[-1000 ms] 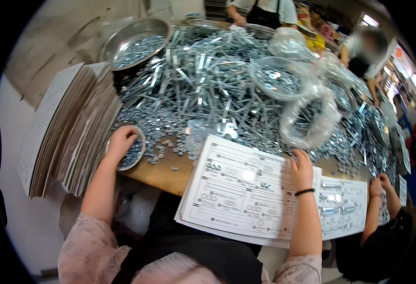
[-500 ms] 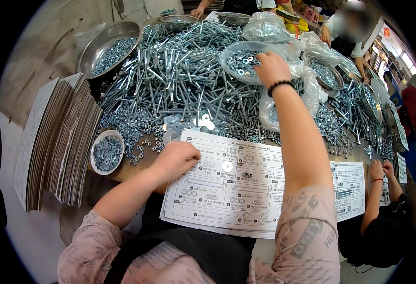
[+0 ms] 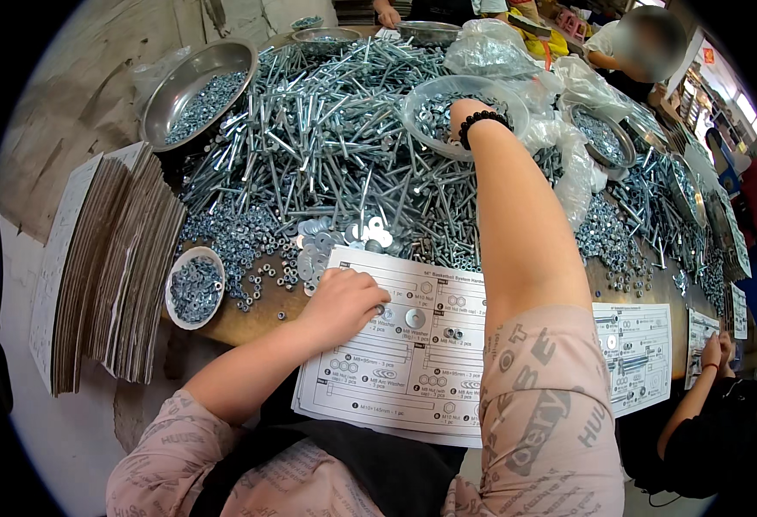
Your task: The person sorts metal fasteners including bolts, nuts, and washers from a large pile on a table and places them onto printed instruction sheets. The person repeatedly picks up items and arranges them on the sheets while other workers are visible in the background.
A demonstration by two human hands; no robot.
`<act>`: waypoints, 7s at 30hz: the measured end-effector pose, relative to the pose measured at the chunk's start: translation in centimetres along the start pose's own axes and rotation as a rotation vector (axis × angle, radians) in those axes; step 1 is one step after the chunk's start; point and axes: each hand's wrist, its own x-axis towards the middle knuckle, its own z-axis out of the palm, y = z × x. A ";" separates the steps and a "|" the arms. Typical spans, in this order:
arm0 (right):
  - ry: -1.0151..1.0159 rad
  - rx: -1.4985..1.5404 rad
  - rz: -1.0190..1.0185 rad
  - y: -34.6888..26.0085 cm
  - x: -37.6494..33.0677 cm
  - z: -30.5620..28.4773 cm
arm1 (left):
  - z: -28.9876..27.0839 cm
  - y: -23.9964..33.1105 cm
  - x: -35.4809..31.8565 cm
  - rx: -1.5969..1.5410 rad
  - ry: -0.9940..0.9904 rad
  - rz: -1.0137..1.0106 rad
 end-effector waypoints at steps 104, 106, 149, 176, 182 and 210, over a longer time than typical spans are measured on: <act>0.347 0.499 0.094 5.0 -25.7 13.3 | 2.8 1.5 12.2 -0.017 0.044 0.121; 0.225 0.422 0.133 4.9 -23.2 14.1 | 4.4 1.2 14.0 0.035 -0.028 0.149; 0.241 0.631 0.294 5.1 -37.3 14.4 | 8.8 13.6 8.6 -0.059 -0.094 0.321; 0.351 0.687 0.276 4.7 -36.9 13.7 | 2.3 4.7 4.5 -0.175 0.160 0.193; 0.433 0.678 -0.083 -1.8 -33.0 11.4 | -0.8 0.0 -1.1 0.044 0.095 -0.017; 0.340 0.565 -0.277 -8.9 -28.3 10.1 | -4.6 -6.3 -2.1 -0.016 0.339 -0.106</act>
